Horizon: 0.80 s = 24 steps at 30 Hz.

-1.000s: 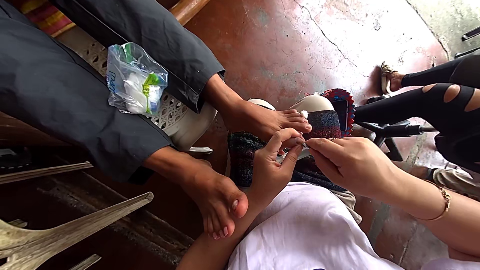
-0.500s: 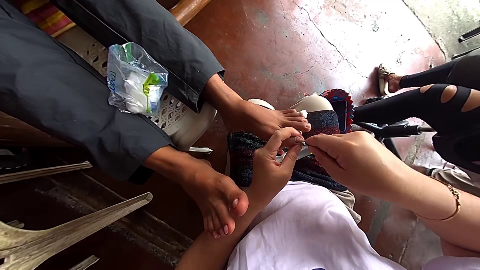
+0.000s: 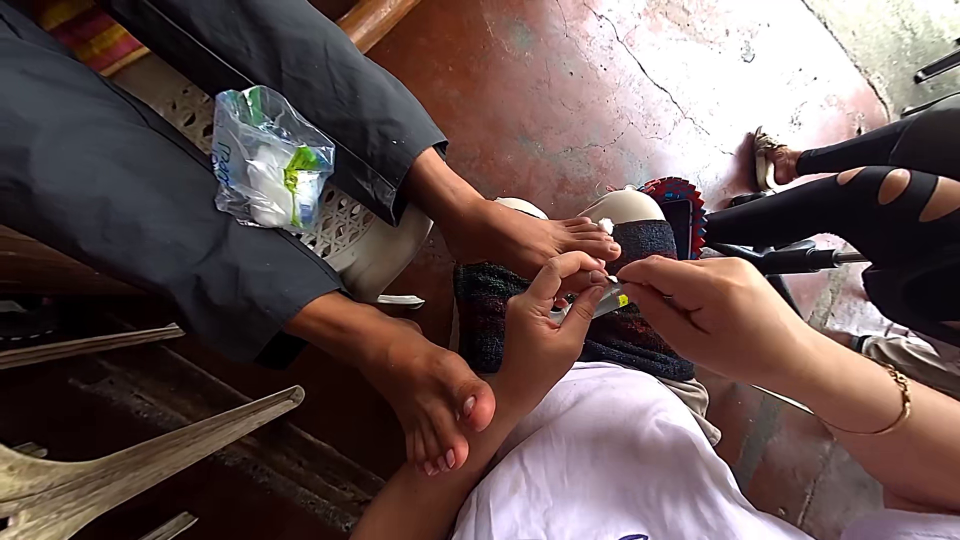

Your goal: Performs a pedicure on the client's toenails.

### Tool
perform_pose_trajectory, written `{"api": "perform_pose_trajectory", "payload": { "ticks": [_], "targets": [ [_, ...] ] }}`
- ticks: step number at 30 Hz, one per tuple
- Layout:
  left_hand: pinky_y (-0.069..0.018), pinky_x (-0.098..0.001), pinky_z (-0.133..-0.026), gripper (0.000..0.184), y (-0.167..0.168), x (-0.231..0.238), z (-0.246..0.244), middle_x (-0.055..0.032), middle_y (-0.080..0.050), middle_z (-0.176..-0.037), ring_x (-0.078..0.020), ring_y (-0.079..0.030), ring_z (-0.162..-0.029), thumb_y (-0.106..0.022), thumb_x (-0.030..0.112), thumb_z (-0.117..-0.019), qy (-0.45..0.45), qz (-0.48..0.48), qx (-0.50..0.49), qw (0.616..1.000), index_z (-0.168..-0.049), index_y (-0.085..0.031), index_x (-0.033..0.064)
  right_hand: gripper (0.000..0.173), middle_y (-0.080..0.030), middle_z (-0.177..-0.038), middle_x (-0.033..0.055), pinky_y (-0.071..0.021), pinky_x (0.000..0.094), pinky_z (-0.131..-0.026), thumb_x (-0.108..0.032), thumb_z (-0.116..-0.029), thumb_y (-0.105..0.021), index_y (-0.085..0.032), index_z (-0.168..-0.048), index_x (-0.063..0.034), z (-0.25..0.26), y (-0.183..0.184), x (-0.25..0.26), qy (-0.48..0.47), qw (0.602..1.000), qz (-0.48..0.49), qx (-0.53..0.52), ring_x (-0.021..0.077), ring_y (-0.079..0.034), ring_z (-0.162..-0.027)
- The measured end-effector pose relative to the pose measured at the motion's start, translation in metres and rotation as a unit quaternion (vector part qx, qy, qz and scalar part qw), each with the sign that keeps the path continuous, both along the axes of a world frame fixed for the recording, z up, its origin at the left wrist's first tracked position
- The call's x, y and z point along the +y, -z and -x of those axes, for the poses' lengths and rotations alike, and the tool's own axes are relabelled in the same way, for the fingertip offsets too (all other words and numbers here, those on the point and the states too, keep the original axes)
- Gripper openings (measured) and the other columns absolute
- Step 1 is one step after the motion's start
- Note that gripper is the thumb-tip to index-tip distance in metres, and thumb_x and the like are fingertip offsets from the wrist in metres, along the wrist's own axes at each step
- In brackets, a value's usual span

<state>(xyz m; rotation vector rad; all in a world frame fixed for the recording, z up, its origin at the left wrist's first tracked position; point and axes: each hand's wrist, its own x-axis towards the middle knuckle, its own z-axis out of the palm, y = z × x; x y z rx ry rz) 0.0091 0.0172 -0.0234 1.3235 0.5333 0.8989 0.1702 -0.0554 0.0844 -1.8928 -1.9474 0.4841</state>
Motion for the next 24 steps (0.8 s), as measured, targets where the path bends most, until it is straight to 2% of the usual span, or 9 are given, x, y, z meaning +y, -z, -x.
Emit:
{"api": "perform_pose_trajectory", "payload": {
  "ticks": [3,5,13,18,21,24],
  "targets": [
    [-0.0590,-0.0263,-0.082,0.027,0.001,-0.001,0.000,-0.0026,-0.074,-0.109,-0.0098,-0.070,-0.096,-0.068,0.004,-0.0946,0.000,0.003,0.002,1.000,-0.122,-0.066,0.0050,0.025,-0.063,-0.071,-0.0097,-0.0451,0.0113,-0.050,-0.017,-0.1019,-0.050,-0.074,-0.101,-0.0112,-0.002,-0.005,0.001,0.020,0.997,0.061,0.037,-0.0071,-0.053,-0.057],
    [-0.0585,-0.0255,-0.081,0.027,0.003,-0.001,0.000,-0.0016,-0.074,-0.106,-0.0086,-0.069,-0.094,-0.068,0.004,-0.0942,-0.004,-0.003,0.008,1.000,-0.121,-0.066,0.0054,0.025,-0.066,-0.071,-0.0095,-0.0486,0.0109,-0.051,-0.018,-0.1025,-0.051,-0.075,-0.101,-0.0113,-0.004,-0.005,0.001,0.027,0.993,0.093,0.063,-0.0072,-0.057,-0.056],
    [-0.0593,-0.0266,-0.083,0.028,0.003,-0.002,0.000,-0.0025,-0.074,-0.107,-0.0094,-0.070,-0.096,-0.068,0.002,-0.0937,-0.007,-0.003,0.010,1.000,-0.122,-0.066,0.0045,0.019,-0.069,-0.070,-0.0085,-0.0541,0.0132,-0.048,-0.017,-0.1032,-0.056,-0.075,-0.100,-0.0140,-0.003,-0.014,0.010,0.075,0.972,0.189,0.117,-0.0044,-0.062,-0.053],
    [-0.0587,-0.0253,-0.083,0.029,0.003,-0.002,0.000,-0.0025,-0.074,-0.109,-0.0089,-0.070,-0.096,-0.068,0.002,-0.0933,-0.008,-0.005,0.009,1.000,-0.122,-0.066,0.0043,0.020,-0.067,-0.068,-0.0098,-0.0513,0.0131,-0.046,-0.018,-0.1026,-0.055,-0.075,-0.097,-0.0155,0.000,-0.013,0.012,0.062,0.979,0.175,0.082,-0.0053,-0.059,-0.051],
    [-0.0584,-0.0245,-0.082,0.029,0.003,-0.002,0.000,-0.0015,-0.074,-0.110,-0.0081,-0.069,-0.097,-0.068,0.003,-0.0934,-0.008,-0.004,0.015,1.000,-0.122,-0.066,0.0056,0.021,-0.063,-0.066,-0.0112,-0.0447,0.0124,-0.046,-0.018,-0.1002,-0.054,-0.075,-0.095,-0.0157,0.003,-0.011,0.011,0.041,0.991,0.126,0.015,-0.0068,-0.054,-0.052],
    [-0.0584,-0.0248,-0.082,0.029,0.002,-0.002,0.001,-0.0015,-0.074,-0.108,-0.0083,-0.069,-0.096,-0.068,0.002,-0.0932,-0.008,-0.004,0.011,1.000,-0.122,-0.066,0.0053,0.023,-0.056,-0.061,-0.0065,-0.0386,0.0184,-0.045,-0.016,-0.0979,-0.052,-0.073,-0.092,-0.0099,0.003,-0.005,0.008,-0.019,0.997,0.053,-0.056,0.0002,-0.050,-0.052]
  ]
}}
